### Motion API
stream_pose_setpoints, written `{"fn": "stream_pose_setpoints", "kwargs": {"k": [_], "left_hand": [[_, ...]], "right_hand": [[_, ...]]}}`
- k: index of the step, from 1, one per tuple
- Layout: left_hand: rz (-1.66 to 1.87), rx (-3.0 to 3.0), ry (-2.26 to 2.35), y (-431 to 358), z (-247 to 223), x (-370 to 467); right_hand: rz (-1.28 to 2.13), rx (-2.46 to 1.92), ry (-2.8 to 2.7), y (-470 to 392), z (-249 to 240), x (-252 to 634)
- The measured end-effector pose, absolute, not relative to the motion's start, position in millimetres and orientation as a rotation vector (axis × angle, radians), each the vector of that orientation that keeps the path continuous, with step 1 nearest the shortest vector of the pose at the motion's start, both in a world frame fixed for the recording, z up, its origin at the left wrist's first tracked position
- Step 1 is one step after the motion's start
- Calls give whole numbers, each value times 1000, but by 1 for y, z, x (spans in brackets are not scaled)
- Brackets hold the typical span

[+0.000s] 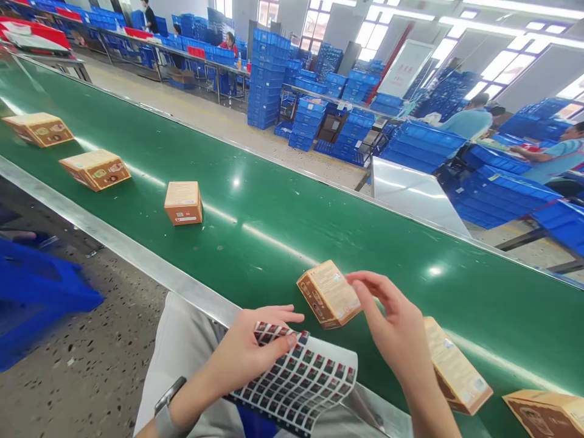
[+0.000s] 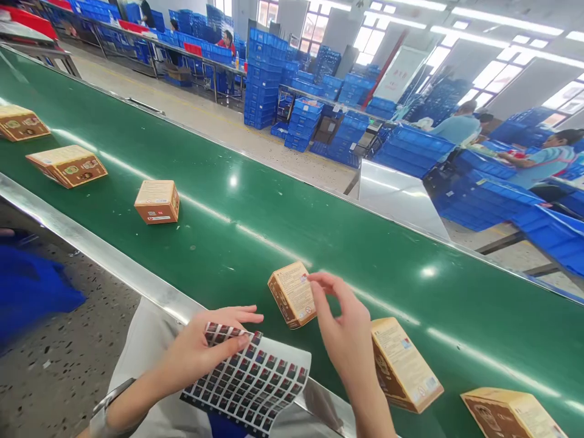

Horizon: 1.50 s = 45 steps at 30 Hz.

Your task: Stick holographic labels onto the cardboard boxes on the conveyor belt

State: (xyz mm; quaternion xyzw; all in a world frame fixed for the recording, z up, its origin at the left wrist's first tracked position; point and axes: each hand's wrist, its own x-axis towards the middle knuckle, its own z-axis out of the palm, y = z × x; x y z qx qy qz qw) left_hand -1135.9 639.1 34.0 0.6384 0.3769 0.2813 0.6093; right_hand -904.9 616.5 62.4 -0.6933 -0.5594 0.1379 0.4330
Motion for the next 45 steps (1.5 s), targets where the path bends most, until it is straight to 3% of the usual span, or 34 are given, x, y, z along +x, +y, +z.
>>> {"fn": "stream_pose_setpoints", "kwargs": {"k": [6,18,23,28,31,38,45], "left_hand": [[558,1380,986,629,46,-1149],[584,1349,919,622,43,-1154],[667,1235,1031,625,29,-1164],[678,1164,1007,627,18,-1186],[791,1211,981,627,10,-1198],[943,1525,1064,679,12,-1221],[871,1618,992,746,14,-1225]], "right_hand": [[76,-1311,-2099,583,71,-937],[-202,-1160,-2154,586,58,-953],[266,-1165,-1983,601,52,-939],[976,-1380,-1395,661,37,-937],[1214,-1315,-1134,709,27,-960],[1166,-1257,-1010,794,4,-1023],[1162,-1372,-1034,822,-1,-1039]]}}
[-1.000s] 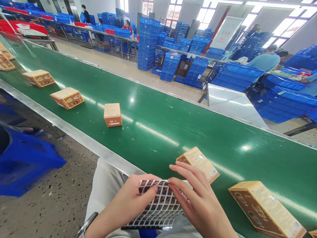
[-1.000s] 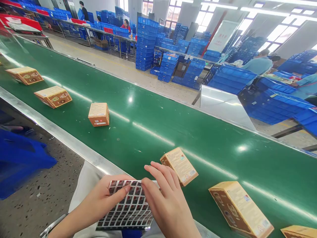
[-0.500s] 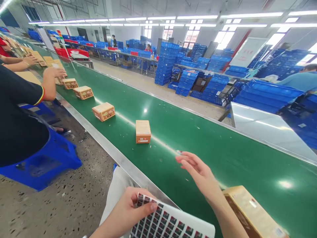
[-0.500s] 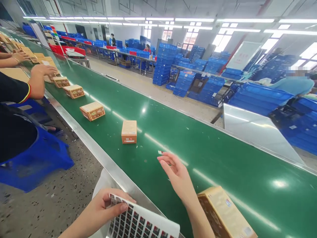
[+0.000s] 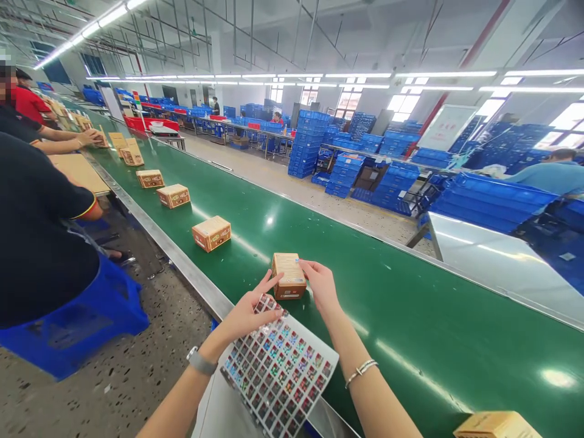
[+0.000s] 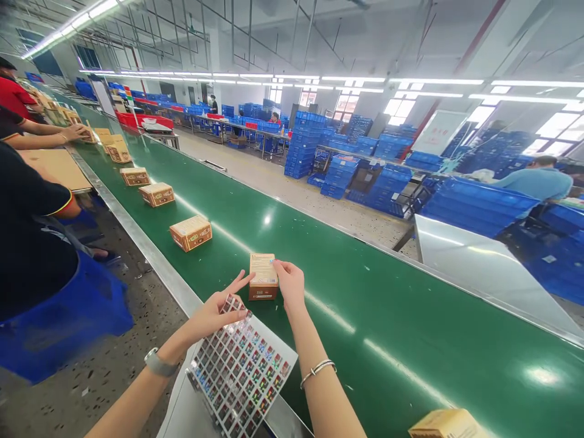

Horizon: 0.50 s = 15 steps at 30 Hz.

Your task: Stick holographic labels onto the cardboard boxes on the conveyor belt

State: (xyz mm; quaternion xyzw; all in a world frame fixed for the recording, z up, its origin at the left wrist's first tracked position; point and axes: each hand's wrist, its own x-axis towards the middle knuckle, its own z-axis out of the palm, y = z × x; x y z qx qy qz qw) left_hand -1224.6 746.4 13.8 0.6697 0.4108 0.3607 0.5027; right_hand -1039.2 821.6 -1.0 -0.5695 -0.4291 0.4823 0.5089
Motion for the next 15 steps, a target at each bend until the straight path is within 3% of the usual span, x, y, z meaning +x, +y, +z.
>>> {"fn": "stream_pose_setpoints", "kwargs": {"k": [15], "left_hand": [[827,1589,901,738,11,-1201]], "right_hand": [[1045,-1556,-1137,797,10,-1012]]}}
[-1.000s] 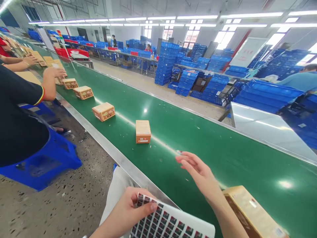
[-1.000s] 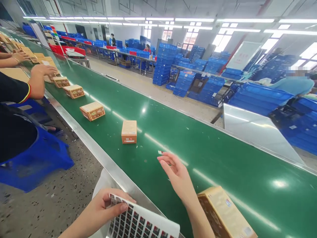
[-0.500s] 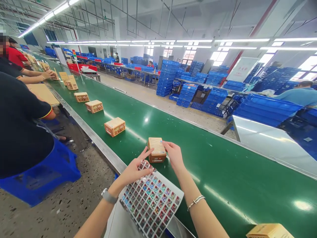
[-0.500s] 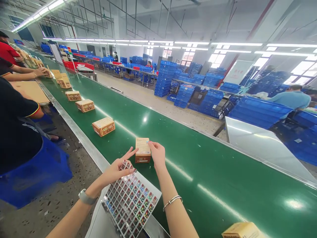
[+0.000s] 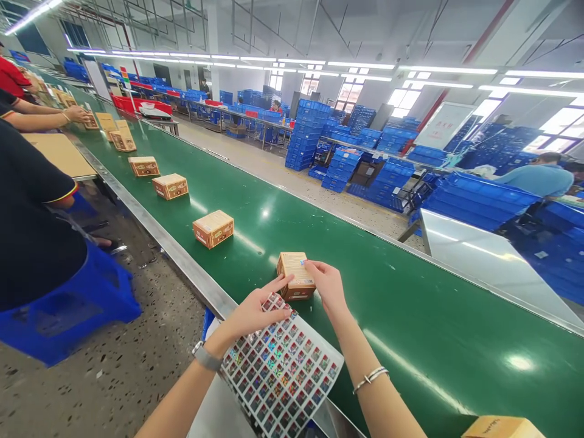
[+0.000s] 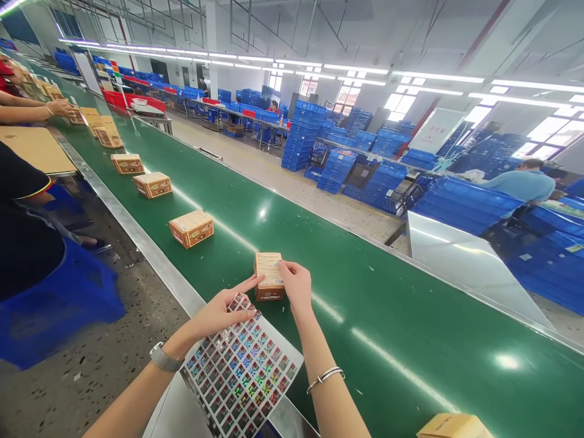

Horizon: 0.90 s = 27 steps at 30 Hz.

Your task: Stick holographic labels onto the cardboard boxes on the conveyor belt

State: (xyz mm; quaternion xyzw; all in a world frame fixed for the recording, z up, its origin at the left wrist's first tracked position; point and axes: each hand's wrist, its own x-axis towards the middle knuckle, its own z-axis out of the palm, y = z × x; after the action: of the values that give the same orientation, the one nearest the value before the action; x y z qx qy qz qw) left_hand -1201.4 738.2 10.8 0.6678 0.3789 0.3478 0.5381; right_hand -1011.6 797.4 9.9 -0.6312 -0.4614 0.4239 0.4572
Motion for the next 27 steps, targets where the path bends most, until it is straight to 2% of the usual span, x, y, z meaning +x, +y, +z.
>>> {"fn": "stream_pose_setpoints", "kwargs": {"k": [17,22,27], "left_hand": [[754,1597,826,731,10,-1181],[741,1583,823,729,13,-1175],[787,1525,814,719,10,-1169]], "right_hand": [[483,-1612,-1351,781,6,-995],[468,-1706,-1229,791,-2,-967],[598,-1661,-1181,772,-9,-933]]}}
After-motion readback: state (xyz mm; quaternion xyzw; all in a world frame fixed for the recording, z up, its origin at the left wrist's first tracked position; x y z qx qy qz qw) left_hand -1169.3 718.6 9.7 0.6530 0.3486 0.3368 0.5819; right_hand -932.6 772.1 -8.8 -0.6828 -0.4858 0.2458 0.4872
